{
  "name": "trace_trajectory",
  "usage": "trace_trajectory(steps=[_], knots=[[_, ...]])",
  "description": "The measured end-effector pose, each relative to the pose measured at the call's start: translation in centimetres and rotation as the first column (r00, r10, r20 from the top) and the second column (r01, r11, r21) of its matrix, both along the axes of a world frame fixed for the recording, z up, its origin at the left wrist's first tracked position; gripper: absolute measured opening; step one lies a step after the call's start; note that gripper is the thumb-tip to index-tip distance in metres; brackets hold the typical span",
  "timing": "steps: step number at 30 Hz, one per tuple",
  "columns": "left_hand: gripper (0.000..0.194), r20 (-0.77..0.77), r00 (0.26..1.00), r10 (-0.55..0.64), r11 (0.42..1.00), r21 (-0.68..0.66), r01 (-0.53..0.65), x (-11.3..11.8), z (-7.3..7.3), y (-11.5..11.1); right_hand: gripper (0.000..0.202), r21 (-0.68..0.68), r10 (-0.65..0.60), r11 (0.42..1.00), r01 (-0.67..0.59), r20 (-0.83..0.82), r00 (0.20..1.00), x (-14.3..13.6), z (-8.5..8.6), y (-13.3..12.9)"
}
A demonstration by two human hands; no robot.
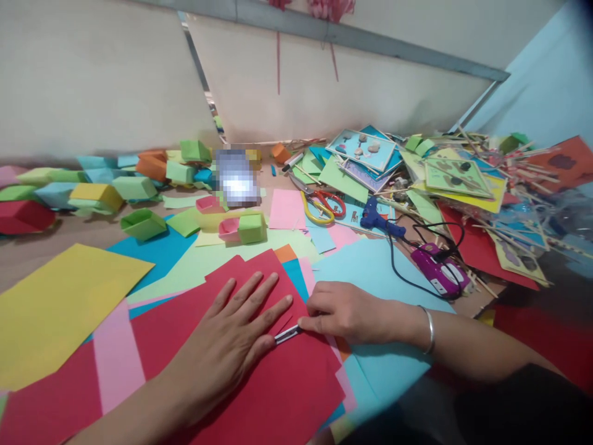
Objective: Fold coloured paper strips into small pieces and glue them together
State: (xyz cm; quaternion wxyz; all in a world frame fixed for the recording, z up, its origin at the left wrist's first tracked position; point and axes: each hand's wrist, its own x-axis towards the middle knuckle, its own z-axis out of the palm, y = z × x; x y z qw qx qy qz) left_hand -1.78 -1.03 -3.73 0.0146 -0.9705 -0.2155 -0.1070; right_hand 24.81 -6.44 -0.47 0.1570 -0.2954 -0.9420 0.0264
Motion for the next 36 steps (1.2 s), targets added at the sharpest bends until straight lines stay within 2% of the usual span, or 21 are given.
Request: trace_trajectory(steps=[4, 9, 15, 18, 20, 22, 24, 26, 27, 29, 32, 33, 36], knots=[[0.05, -0.007, 1.0, -0.004, 1.0, 0.004, 0.004, -0.1, -0.1, 0.1, 0.024, 0.061, 0.013, 0.998, -0.01, -0.039, 0.999, -0.1, -0.4, 0.1], [0.05, -0.005, 1.0, 0.0, 1.0, 0.014, 0.0, 0.0, -0.1, 0.2, 0.026, 0.044, 0.007, 0.999, -0.006, -0.008, 1.0, -0.1, -0.2, 0.1], [0.052, 0.026, 0.999, -0.023, 1.0, 0.02, 0.022, 0.0, 0.0, 0.3, 0.017, -0.099, 0.072, 0.993, -0.064, 0.077, 0.994, 0.1, 0.8, 0.0], [0.05, 0.042, 0.999, -0.018, 1.0, -0.005, 0.018, 0.0, 0.1, 0.2, 0.022, -0.207, 0.0, 0.978, -0.003, -0.013, 1.0, 0.7, 1.6, 0.2], [0.049, 0.034, 0.999, -0.001, 0.999, -0.044, 0.002, 0.1, 0.3, 0.1, 0.023, -0.227, -0.028, 0.974, -0.001, -0.124, 0.992, 1.7, 2.4, 0.5], [0.049, 0.042, 0.999, 0.029, 0.995, -0.098, -0.025, 0.1, 0.5, 0.1, 0.029, -0.172, -0.127, 0.981, 0.085, -0.249, 0.96, 3.0, 3.3, 0.8], [0.049, 0.095, 0.991, 0.093, 0.987, -0.143, -0.079, 0.0, 0.8, 0.2, 0.024, -0.119, -0.326, 0.946, 0.303, -0.328, 0.887, 4.3, 3.9, 1.1], [0.046, 0.171, 0.971, 0.165, 0.978, -0.154, -0.139, -0.1, 1.2, 0.2, 0.017, -0.059, -0.467, 0.881, 0.47, -0.273, 0.841, 5.3, 3.9, 1.5], [0.044, 0.193, 0.962, 0.191, 0.975, -0.147, -0.164, -0.2, 1.4, 0.2, 0.015, -0.04, -0.506, 0.859, 0.511, -0.225, 0.833, 5.5, 3.7, 1.6], [0.049, 0.187, 0.961, 0.202, 0.977, -0.108, -0.184, -0.1, 2.0, -0.3, 0.015, -0.046, -0.506, 0.861, 0.506, -0.172, 0.845, 5.6, 3.1, 1.7], [0.065, 0.116, 0.983, 0.145, 0.989, -0.017, -0.144, 0.5, 2.8, -1.6, 0.015, -0.116, -0.424, 0.905, 0.409, -0.182, 0.887, 5.0, 2.3, 1.7], [0.061, 0.097, 0.989, 0.11, 0.994, 0.007, -0.111, 0.7, 3.0, -2.1, 0.015, -0.127, -0.394, 0.918, 0.376, -0.182, 0.901, 4.8, 2.0, 1.8], [0.034, 0.066, 0.998, -0.002, 0.999, 0.038, -0.001, 1.4, 3.1, -3.1, 0.017, -0.148, -0.349, 0.934, 0.327, -0.169, 0.922, 4.5, 1.6, 1.9]])
